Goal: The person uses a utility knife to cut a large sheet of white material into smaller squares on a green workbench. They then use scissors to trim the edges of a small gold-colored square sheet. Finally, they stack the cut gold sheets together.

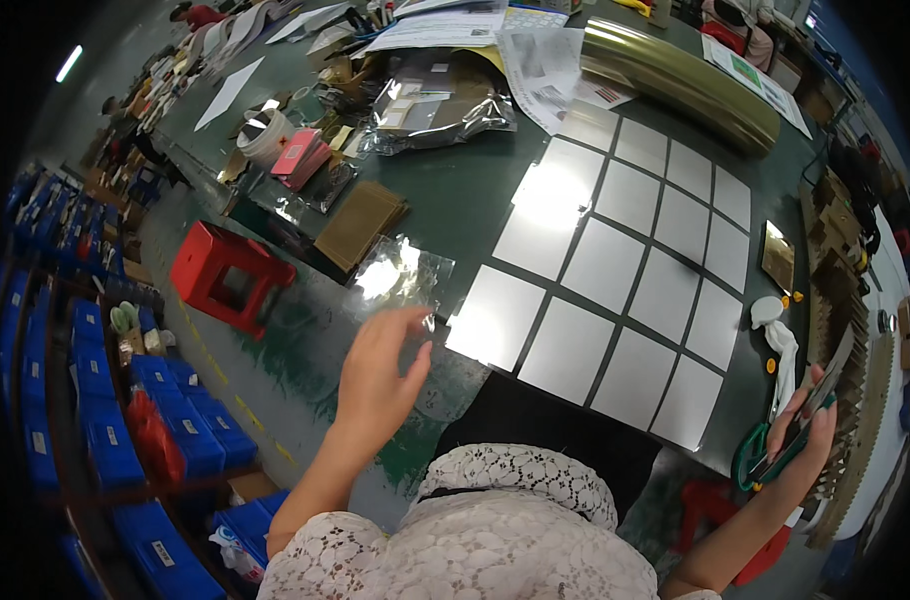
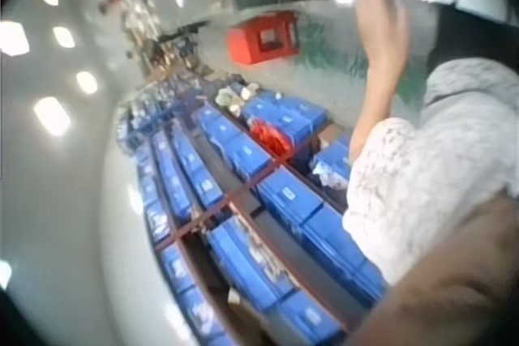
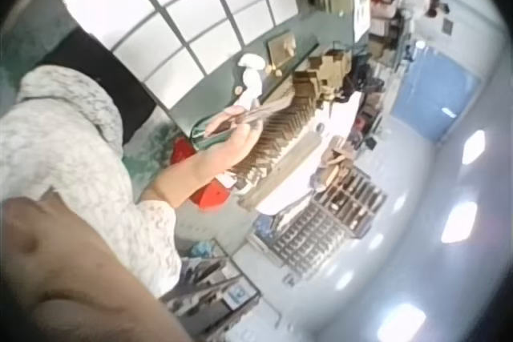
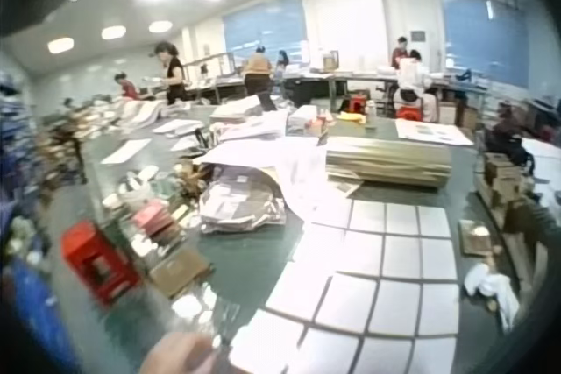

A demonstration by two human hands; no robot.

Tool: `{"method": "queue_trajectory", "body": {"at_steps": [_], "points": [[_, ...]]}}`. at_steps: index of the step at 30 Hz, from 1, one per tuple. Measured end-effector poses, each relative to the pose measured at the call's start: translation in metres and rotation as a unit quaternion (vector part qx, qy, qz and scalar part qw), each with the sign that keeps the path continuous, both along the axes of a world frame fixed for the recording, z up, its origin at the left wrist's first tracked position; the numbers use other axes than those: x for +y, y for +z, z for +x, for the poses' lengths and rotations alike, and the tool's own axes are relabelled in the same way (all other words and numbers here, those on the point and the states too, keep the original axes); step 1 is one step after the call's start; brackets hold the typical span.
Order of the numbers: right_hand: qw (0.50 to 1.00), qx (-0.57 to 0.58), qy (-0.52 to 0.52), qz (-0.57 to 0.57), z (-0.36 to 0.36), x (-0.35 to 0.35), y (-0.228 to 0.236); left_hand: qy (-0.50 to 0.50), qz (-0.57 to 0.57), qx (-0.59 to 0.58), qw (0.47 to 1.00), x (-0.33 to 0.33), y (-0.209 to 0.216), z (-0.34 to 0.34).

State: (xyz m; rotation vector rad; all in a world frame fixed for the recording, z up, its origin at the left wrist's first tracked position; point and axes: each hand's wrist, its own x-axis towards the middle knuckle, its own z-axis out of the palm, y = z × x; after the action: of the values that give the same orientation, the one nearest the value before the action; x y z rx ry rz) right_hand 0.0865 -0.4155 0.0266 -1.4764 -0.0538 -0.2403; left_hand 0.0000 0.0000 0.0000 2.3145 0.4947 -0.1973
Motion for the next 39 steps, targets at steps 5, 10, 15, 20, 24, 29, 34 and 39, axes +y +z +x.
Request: {"method": "queue_trajectory", "body": {"at_steps": [5,10,15,20,24,29,34,39], "points": [[0.999,-0.004,0.018,-0.046,-0.007,0.022,-0.002,-0.125,0.321,-0.127,0.930,0.007,-0.011,-0.003],[0.998,-0.006,0.044,-0.045,-0.001,0.027,-0.009,-0.127,0.327,-0.206,0.913,0.035,-0.044,0.005],[0.998,-0.002,0.046,-0.050,-0.001,0.029,-0.010,-0.097,0.217,-0.262,0.935,0.052,-0.038,0.006],[0.998,0.011,0.052,-0.033,0.000,0.033,-0.016,0.023,0.062,-0.274,0.959,0.057,-0.022,0.005],[0.999,0.010,0.040,-0.034,-0.001,0.035,-0.015,0.119,-0.030,-0.324,0.938,0.074,-0.020,0.000],[0.999,0.012,0.027,-0.032,-0.004,0.037,-0.014,0.275,-0.087,-0.467,0.836,0.113,-0.014,-0.003],[0.998,0.014,0.047,-0.033,-0.002,0.040,-0.016,0.202,0.311,-0.312,0.875,0.189,-0.042,0.002],[0.998,0.014,0.040,-0.044,-0.002,0.041,-0.014,0.138,0.445,-0.243,0.851,0.233,-0.073,0.030]]}}
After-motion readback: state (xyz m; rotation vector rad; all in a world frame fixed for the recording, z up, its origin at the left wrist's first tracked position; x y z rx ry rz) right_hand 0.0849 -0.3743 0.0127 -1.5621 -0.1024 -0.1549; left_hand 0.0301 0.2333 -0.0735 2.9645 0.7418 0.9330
